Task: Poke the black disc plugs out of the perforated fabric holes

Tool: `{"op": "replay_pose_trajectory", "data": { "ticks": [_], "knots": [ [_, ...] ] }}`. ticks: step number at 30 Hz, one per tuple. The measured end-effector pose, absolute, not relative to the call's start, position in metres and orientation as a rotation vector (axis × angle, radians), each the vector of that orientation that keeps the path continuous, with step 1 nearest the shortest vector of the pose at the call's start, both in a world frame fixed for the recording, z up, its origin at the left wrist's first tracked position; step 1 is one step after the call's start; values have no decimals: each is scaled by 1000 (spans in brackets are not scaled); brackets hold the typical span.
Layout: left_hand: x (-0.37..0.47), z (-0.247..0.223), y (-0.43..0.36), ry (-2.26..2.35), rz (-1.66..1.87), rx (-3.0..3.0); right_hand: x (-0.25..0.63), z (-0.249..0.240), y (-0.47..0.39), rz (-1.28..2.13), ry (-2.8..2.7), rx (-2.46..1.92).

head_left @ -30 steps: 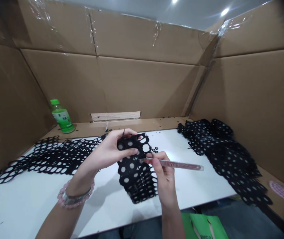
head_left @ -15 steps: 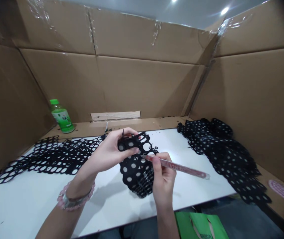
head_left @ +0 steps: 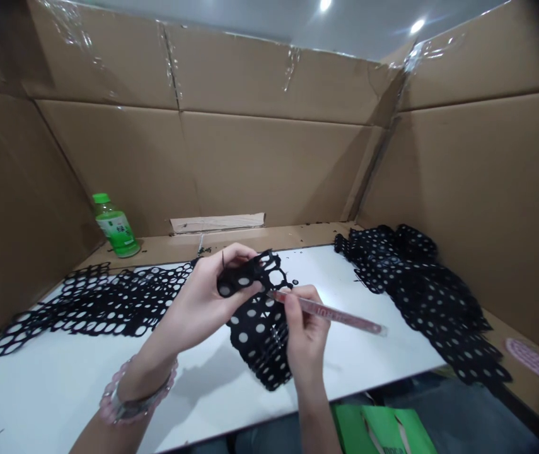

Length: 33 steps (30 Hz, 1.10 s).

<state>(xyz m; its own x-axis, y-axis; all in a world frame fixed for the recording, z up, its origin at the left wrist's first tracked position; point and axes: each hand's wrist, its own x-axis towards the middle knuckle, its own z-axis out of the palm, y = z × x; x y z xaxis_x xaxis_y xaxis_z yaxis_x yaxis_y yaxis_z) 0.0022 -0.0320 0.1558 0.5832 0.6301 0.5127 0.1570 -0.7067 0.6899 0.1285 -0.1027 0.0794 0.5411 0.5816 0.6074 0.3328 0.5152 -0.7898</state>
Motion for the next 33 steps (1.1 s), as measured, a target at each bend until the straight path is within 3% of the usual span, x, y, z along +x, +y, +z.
{"op": "replay_pose_trajectory", "data": {
  "ticks": [6, 14, 18, 26, 33],
  "knots": [
    [10, 146, -13, 633, 1077, 2071, 148, 64, -109, 486, -1079, -926],
    [3, 141, -8, 593, 725, 2098, 147, 75, -117, 405, -1150, -1011],
    [-1, 134, -8, 722, 821, 2044, 146, 78, -118, 394, -1118, -1007],
    [3, 137, -12, 548, 967, 2142, 147, 79, -117, 409, -1150, -1033],
    [2, 151, -34, 562, 917, 2366, 134, 87, -117, 133, -1262, -1268]
  ]
}}
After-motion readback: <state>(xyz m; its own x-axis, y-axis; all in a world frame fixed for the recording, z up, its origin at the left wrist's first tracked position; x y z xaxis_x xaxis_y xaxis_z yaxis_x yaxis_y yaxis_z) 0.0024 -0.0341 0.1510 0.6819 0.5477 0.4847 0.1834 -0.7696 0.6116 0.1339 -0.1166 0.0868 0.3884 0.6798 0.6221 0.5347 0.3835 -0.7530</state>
